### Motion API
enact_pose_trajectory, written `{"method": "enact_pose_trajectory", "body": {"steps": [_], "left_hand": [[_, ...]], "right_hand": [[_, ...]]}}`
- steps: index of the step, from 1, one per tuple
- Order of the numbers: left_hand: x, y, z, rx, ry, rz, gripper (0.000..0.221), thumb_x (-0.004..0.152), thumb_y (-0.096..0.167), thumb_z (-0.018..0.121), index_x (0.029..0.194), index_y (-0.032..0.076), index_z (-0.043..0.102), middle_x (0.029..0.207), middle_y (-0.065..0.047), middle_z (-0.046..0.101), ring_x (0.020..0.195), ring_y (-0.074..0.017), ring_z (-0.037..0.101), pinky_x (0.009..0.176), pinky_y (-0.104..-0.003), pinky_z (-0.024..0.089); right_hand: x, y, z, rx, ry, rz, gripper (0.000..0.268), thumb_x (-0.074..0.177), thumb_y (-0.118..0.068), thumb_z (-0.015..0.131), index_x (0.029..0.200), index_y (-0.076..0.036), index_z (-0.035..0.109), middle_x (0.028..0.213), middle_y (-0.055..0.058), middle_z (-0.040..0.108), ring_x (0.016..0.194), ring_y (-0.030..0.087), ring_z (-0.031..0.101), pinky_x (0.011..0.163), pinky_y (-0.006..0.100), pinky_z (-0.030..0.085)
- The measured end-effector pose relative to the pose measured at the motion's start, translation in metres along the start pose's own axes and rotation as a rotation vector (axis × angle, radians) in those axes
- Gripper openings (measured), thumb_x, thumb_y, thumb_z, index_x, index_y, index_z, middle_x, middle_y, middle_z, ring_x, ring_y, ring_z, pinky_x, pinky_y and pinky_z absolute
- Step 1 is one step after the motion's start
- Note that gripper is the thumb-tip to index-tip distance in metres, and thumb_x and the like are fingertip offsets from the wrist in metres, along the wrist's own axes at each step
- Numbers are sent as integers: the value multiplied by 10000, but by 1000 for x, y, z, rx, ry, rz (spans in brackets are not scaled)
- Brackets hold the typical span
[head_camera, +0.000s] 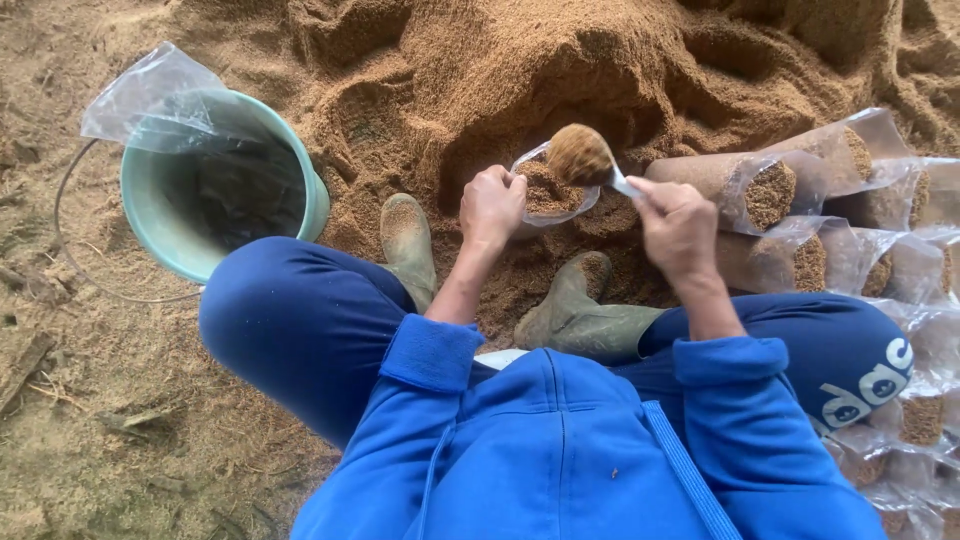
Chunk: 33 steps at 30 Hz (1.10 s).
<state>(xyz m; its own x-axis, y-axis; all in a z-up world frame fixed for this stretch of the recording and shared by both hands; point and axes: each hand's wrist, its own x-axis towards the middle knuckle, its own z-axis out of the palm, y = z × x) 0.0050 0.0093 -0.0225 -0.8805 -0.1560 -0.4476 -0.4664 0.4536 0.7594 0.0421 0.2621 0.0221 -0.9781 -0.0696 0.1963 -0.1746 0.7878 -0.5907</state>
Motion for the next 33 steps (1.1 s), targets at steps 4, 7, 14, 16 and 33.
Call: {"method": "enact_pose_trajectory", "body": {"steps": [4, 7, 14, 16, 33], "left_hand": [[-5, 6, -7, -23, 13, 15, 284, 855, 345, 627, 920, 110, 771, 936, -210, 767, 1008, -446, 726, 857, -536, 564], [-2, 4, -10, 61, -21, -8, 318, 844, 399, 639, 942, 126, 770, 950, -207, 766, 1029, -431, 723, 866, -528, 572], [4, -1, -3, 96, -66, -1, 269, 835, 359, 622, 901, 150, 777, 927, -205, 764, 1019, -441, 722, 856, -532, 579], [5, -3, -1, 90, -63, 0, 258, 840, 344, 618, 901, 150, 777, 925, -209, 764, 1015, -442, 724, 855, -529, 579], [-3, 5, -17, 87, -62, -2, 256, 812, 294, 587, 870, 102, 746, 930, -252, 744, 1009, -466, 716, 859, -545, 575]], "right_hand": [[-5, -20, 4, -523, 122, -394, 228, 954, -77, 711, 1094, -220, 820, 928, -2, 770, 831, 174, 696, 743, 312, 518], [-2, -19, -2, -620, 115, -427, 297, 949, -77, 686, 1150, -254, 813, 942, -28, 766, 836, 151, 696, 748, 298, 527], [2, -45, 0, -774, -63, -339, 261, 979, -129, 620, 1103, -286, 788, 805, -44, 714, 782, 138, 690, 698, 273, 560], [-1, -47, 24, -797, -185, -268, 257, 1042, -145, 549, 1092, -266, 771, 742, -28, 696, 743, 140, 676, 681, 271, 560], [19, -36, 33, -868, -226, -276, 226, 1018, -157, 602, 1067, -285, 782, 757, -10, 721, 769, 132, 648, 685, 275, 528]]}}
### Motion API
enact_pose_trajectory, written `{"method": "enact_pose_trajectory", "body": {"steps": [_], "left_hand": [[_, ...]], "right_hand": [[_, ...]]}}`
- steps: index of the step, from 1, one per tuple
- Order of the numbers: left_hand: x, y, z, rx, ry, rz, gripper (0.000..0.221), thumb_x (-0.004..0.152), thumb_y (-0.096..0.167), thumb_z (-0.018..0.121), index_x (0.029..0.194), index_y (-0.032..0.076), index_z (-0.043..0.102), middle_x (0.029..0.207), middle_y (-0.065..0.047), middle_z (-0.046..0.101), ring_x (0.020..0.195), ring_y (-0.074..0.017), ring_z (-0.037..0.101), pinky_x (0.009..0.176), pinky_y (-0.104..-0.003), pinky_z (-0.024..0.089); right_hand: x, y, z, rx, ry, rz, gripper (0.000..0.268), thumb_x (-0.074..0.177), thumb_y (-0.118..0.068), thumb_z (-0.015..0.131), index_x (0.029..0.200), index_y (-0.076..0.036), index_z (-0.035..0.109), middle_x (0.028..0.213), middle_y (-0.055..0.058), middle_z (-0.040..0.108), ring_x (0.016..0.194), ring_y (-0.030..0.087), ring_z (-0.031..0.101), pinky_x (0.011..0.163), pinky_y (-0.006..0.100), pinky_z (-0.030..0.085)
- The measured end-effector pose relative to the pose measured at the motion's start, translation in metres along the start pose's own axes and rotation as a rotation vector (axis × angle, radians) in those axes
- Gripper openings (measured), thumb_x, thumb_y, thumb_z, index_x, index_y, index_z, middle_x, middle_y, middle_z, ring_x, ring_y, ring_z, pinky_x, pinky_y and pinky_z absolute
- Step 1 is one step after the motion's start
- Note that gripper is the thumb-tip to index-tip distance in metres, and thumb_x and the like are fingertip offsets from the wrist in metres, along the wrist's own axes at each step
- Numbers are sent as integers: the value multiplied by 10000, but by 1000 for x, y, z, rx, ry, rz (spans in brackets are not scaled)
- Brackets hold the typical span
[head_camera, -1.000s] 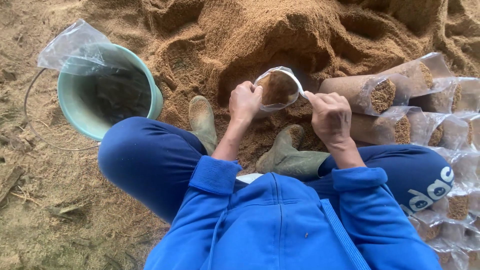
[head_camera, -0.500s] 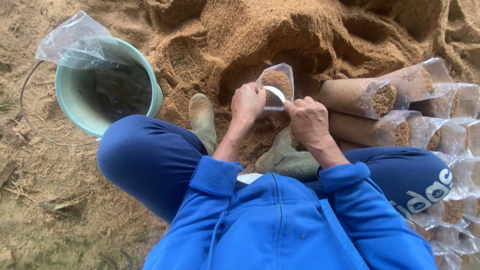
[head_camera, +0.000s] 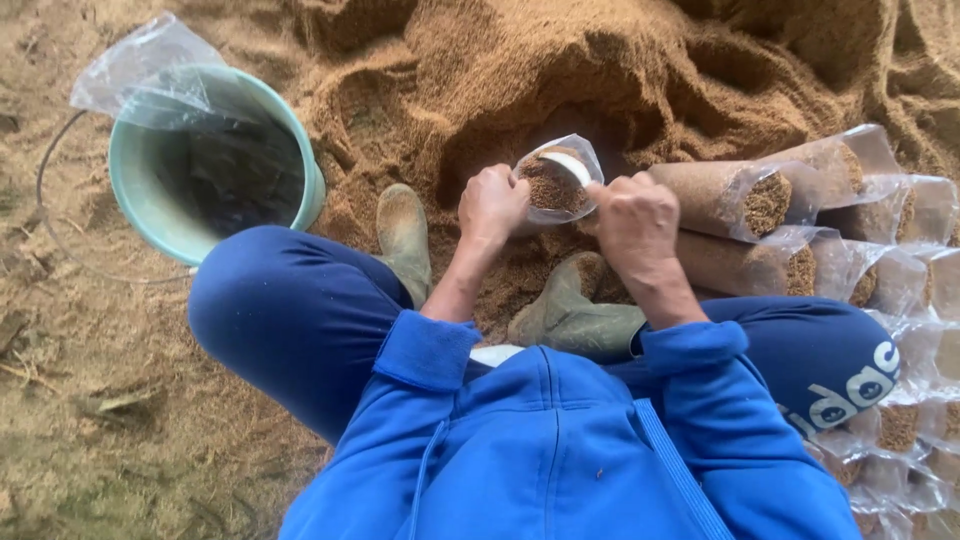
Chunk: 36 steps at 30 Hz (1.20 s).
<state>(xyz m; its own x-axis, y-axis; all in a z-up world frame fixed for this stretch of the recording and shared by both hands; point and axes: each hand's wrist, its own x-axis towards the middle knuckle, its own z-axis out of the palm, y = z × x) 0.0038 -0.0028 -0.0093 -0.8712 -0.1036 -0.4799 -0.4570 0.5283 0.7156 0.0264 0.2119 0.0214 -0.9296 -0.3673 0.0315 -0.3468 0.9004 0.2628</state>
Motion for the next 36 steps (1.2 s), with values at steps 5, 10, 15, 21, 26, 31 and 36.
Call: {"method": "enact_pose_trajectory", "body": {"steps": [5, 10, 15, 21, 26, 31, 36], "left_hand": [[10, -13, 10, 28, -27, 4, 279, 785, 371, 600, 823, 136, 747, 898, -215, 752, 978, -447, 726, 824, -536, 584], [18, -13, 19, 82, -62, -4, 263, 768, 293, 549, 824, 152, 764, 905, -222, 752, 981, -467, 720, 824, -560, 580], [18, -17, 19, 65, -47, 0, 276, 738, 269, 549, 842, 135, 767, 923, -220, 755, 996, -457, 720, 840, -559, 579], [10, -19, 15, 69, -46, -20, 309, 732, 239, 534, 871, 102, 773, 917, -235, 753, 995, -477, 715, 852, -557, 581], [-4, -2, -2, 86, -62, -9, 310, 760, 282, 554, 912, 115, 768, 963, -230, 754, 1022, -455, 714, 872, -547, 577], [-8, 9, -8, 65, -82, -2, 325, 807, 298, 605, 987, 74, 756, 1009, -259, 746, 1053, -456, 712, 891, -560, 564], [-20, 31, -15, 141, -107, -114, 158, 979, 171, 591, 931, 85, 715, 835, -57, 742, 645, -90, 671, 559, -196, 567]], "right_hand": [[-7, -1, -64, -1, -71, 11, 255, 1052, -159, 569, 1125, -279, 782, 764, -7, 731, 755, 120, 646, 687, 260, 525], [-7, -16, -18, -18, -161, -85, 410, 991, -113, 517, 1206, -388, 732, 719, -67, 685, 714, 101, 607, 644, 268, 523], [-10, -6, -87, 28, -66, -21, 288, 1049, -148, 549, 1086, -316, 780, 781, -27, 742, 783, 114, 646, 719, 257, 512], [-2, -10, -49, 117, -252, 4, 227, 1014, -178, 564, 984, -291, 758, 798, -41, 735, 804, 126, 619, 746, 285, 504], [-3, 42, -66, 486, -147, 201, 207, 1045, -113, 584, 1041, -116, 791, 825, 154, 725, 809, 315, 657, 772, 427, 523], [1, 76, -39, 833, -57, 316, 173, 988, -127, 726, 1144, -116, 800, 944, 230, 727, 976, 410, 675, 893, 524, 501], [16, 85, 4, 1203, -15, 651, 312, 881, -69, 718, 1164, -188, 773, 1127, 44, 779, 750, 96, 650, 636, 215, 552]]}}
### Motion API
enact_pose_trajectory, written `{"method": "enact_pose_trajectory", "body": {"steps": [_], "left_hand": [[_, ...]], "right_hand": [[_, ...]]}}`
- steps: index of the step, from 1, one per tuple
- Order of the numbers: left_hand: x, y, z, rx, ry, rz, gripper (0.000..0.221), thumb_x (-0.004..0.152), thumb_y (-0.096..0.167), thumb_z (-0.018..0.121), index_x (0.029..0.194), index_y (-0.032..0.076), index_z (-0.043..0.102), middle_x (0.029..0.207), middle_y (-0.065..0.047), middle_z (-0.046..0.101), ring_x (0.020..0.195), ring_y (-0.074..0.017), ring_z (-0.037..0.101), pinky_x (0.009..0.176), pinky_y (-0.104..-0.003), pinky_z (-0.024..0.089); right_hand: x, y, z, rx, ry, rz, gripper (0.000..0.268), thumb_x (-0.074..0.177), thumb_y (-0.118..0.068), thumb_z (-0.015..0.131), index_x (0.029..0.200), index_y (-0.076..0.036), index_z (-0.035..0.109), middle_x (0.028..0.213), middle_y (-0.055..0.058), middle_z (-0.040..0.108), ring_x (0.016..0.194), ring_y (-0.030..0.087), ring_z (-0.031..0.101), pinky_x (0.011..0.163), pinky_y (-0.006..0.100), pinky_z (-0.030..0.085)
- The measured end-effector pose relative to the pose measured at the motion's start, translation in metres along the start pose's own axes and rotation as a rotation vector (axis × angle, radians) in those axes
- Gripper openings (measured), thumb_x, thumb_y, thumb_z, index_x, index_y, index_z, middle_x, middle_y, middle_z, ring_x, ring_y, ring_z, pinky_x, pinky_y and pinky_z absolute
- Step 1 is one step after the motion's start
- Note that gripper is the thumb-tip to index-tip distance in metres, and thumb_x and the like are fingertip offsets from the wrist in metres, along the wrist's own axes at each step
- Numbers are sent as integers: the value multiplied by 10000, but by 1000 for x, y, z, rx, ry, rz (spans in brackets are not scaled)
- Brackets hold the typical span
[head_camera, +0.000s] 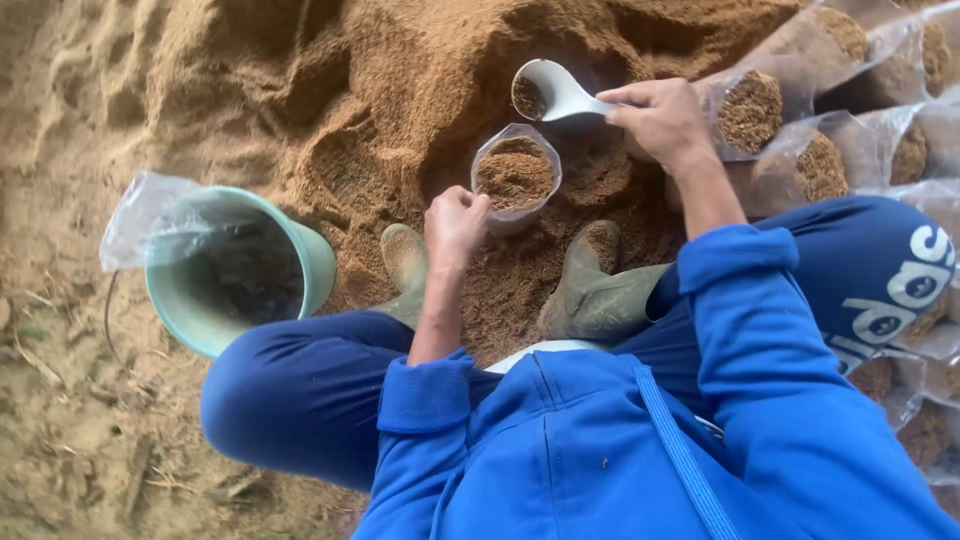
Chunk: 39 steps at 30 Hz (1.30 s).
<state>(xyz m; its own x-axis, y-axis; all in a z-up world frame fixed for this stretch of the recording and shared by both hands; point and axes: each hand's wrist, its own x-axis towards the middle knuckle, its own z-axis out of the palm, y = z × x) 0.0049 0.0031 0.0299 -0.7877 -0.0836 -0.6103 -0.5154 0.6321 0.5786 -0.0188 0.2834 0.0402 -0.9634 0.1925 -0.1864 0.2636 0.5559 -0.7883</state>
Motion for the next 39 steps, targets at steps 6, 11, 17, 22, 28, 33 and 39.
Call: {"method": "enact_pose_trajectory", "body": {"steps": [6, 11, 17, 22, 28, 33, 39], "left_hand": [[12, -13, 7, -43, -24, 32, 162, 1008, 123, 580, 936, 49, 705, 764, -51, 714, 557, -66, 607, 444, -176, 497], [17, -26, 9, -236, -7, 42, 160, 861, 119, 599, 829, -5, 694, 602, -91, 644, 482, -96, 579, 402, -195, 500], [17, -30, 5, -239, -5, 31, 128, 849, 68, 606, 844, -27, 693, 685, -130, 699, 559, -95, 636, 467, -192, 544], [25, -30, 7, -245, -14, 3, 134, 832, 88, 614, 815, -16, 696, 682, -128, 714, 563, -94, 639, 465, -208, 553], [16, -7, 0, -271, -26, -12, 115, 870, 84, 608, 857, 18, 702, 700, -106, 723, 595, -100, 645, 478, -186, 540], [11, -5, -3, -283, 2, -6, 125, 887, 135, 634, 858, 28, 693, 675, -95, 724, 565, -95, 641, 468, -234, 549], [17, -14, 1, -206, 76, 58, 174, 900, 203, 628, 859, 68, 728, 662, -92, 732, 614, -167, 695, 584, -328, 570]], "right_hand": [[34, 68, 54, -15, 87, 197, 342, 891, 17, 649, 1192, -112, 749, 1161, 88, 776, 657, 68, 673, 513, 187, 542], [52, 176, 118, 12, 452, 458, 216, 797, -237, 712, 982, -265, 818, 905, -20, 785, 1013, 193, 741, 901, 366, 548], [61, 151, 129, 105, 511, 682, 332, 942, -325, 552, 1151, -201, 778, 1105, 44, 779, 1150, 241, 697, 994, 371, 498], [84, 177, 175, 443, 607, 674, 238, 924, -306, 640, 1019, -167, 807, 925, 47, 773, 913, 219, 731, 878, 405, 484], [68, 174, 217, 106, 195, 280, 306, 913, -115, 731, 1173, -267, 780, 1144, 59, 761, 1127, 340, 682, 968, 440, 542], [55, 180, 216, 503, 185, 319, 352, 834, -76, 757, 1181, -129, 778, 1081, 124, 769, 1031, 251, 724, 921, 378, 594], [51, 168, 179, 527, 71, 294, 331, 902, 33, 690, 1215, -64, 734, 1155, 174, 740, 886, 164, 733, 662, 163, 595]]}}
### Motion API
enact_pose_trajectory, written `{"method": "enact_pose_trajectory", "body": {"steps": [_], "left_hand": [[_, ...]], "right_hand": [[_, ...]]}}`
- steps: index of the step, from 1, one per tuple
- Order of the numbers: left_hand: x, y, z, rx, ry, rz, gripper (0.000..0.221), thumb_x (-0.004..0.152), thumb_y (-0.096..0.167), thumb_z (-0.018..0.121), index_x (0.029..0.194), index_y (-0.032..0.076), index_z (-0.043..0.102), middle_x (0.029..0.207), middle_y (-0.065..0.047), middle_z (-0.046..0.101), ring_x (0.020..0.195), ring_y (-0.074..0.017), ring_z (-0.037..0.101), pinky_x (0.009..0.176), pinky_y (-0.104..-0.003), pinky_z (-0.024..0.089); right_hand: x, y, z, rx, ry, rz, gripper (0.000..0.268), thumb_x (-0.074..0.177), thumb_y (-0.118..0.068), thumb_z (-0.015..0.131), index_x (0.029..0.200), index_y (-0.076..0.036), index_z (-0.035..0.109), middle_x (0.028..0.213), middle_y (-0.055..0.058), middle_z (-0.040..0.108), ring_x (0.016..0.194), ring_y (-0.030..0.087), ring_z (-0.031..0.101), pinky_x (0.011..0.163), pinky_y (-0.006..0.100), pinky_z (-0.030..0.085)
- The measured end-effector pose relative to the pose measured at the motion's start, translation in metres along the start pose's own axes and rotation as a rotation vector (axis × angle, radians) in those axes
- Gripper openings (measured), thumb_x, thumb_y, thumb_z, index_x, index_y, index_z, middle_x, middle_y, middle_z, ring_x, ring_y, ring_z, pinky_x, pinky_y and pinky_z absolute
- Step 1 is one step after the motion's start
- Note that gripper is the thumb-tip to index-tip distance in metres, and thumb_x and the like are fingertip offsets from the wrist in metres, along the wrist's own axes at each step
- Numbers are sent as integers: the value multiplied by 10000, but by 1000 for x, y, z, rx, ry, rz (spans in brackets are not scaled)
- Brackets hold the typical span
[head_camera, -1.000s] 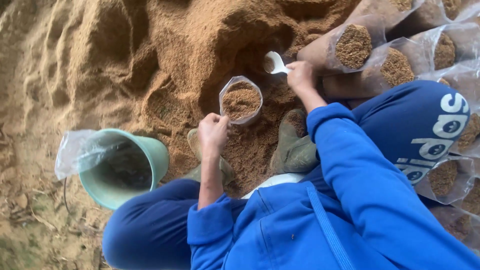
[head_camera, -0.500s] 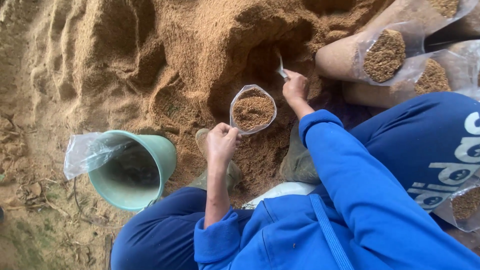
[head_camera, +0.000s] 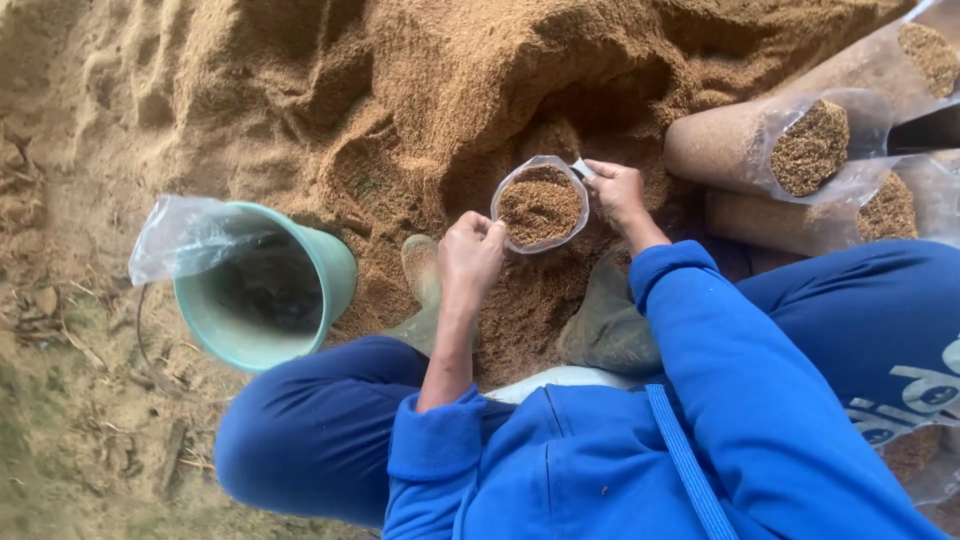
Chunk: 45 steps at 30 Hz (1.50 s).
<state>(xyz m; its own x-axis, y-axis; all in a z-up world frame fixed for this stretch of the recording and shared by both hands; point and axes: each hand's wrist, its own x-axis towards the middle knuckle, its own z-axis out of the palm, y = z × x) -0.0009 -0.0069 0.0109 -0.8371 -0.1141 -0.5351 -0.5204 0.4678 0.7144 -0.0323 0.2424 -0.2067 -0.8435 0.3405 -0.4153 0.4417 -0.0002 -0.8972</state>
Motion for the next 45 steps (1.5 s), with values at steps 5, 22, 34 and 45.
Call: {"method": "enact_pose_trajectory", "body": {"steps": [5, 22, 34, 45], "left_hand": [[7, -15, 5, 55, 13, 65, 202, 868, 290, 624, 841, 120, 731, 669, -61, 741, 740, -253, 747, 699, -398, 578], [24, -31, 25, 42, -3, 39, 257, 779, 332, 594, 871, 143, 743, 888, -167, 761, 1020, -405, 724, 855, -512, 563], [9, -21, 28, -3, 3, 55, 309, 793, 300, 576, 950, 112, 765, 981, -226, 762, 1084, -446, 703, 893, -523, 564], [18, -32, 32, 26, 1, 114, 267, 807, 280, 575, 925, 123, 755, 997, -236, 751, 1072, -443, 702, 878, -522, 565]], "right_hand": [[-15, -39, -23, -37, 13, -81, 337, 875, 54, 672, 1196, -25, 735, 1131, 201, 740, 880, 160, 734, 617, 128, 545], [-135, -183, -63, -112, -57, -238, 363, 895, -86, 680, 1252, -127, 735, 938, 91, 763, 660, -16, 587, 680, 129, 552], [-204, -207, -42, -1316, 77, -1142, 275, 917, -48, 700, 1119, -197, 811, 936, 28, 793, 825, 136, 732, 714, 240, 583], [-186, -173, -29, -1657, -93, -1061, 214, 927, -146, 570, 933, -267, 747, 696, -27, 683, 757, 139, 678, 610, 287, 567]]}}
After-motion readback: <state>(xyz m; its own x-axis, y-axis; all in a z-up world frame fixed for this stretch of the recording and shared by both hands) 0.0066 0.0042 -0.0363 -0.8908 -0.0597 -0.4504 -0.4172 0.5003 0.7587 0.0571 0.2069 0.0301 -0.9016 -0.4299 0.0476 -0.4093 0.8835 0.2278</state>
